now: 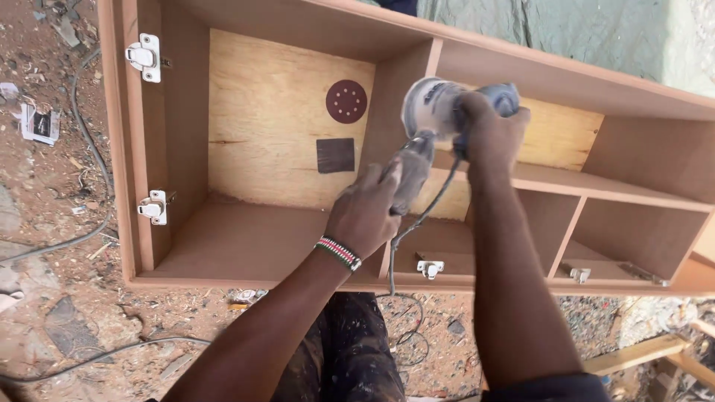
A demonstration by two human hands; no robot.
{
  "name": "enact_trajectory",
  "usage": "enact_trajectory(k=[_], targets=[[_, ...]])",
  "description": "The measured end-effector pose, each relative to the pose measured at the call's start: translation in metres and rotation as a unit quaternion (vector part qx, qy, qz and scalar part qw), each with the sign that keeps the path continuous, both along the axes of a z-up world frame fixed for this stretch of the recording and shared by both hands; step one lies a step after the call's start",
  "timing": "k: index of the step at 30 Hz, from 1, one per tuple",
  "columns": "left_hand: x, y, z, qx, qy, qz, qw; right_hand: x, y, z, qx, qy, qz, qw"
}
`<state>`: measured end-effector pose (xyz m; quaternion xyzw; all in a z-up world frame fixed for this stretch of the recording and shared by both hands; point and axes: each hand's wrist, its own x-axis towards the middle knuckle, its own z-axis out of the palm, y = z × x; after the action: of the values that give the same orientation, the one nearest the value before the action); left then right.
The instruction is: The person uses an orbital sander to smooth the interior surfaces of a wooden cabinet. They systematically sand the bottom and side panels of the cabinet's compartments, moving the tool across the wood grain to even out the surface.
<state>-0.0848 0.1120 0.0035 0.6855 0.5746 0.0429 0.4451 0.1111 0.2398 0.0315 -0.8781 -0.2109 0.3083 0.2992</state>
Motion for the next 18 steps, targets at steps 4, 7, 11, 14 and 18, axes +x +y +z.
enact_trajectory(k=[4,7,11,14,18], targets=[[-0.025,-0.058,-0.014,-0.062,0.008,0.027,0.998,-0.074,-0.026,0.011,-0.035,-0.086,0.025,0.995],[-0.063,-0.097,-0.035,-0.116,0.049,0.035,0.991,-0.113,-0.069,0.021,-0.081,-0.074,-0.024,0.994],[-0.132,-0.134,-0.068,-0.089,0.067,-0.048,0.993,-0.151,-0.114,0.058,0.018,0.042,-0.169,0.985],[-0.151,-0.127,-0.035,-0.117,0.126,-0.153,0.973,-0.16,-0.169,0.053,0.008,0.088,-0.288,0.954],[-0.159,-0.126,-0.024,-0.178,0.191,-0.309,0.914,-0.176,-0.229,0.033,0.024,0.124,-0.379,0.917]])
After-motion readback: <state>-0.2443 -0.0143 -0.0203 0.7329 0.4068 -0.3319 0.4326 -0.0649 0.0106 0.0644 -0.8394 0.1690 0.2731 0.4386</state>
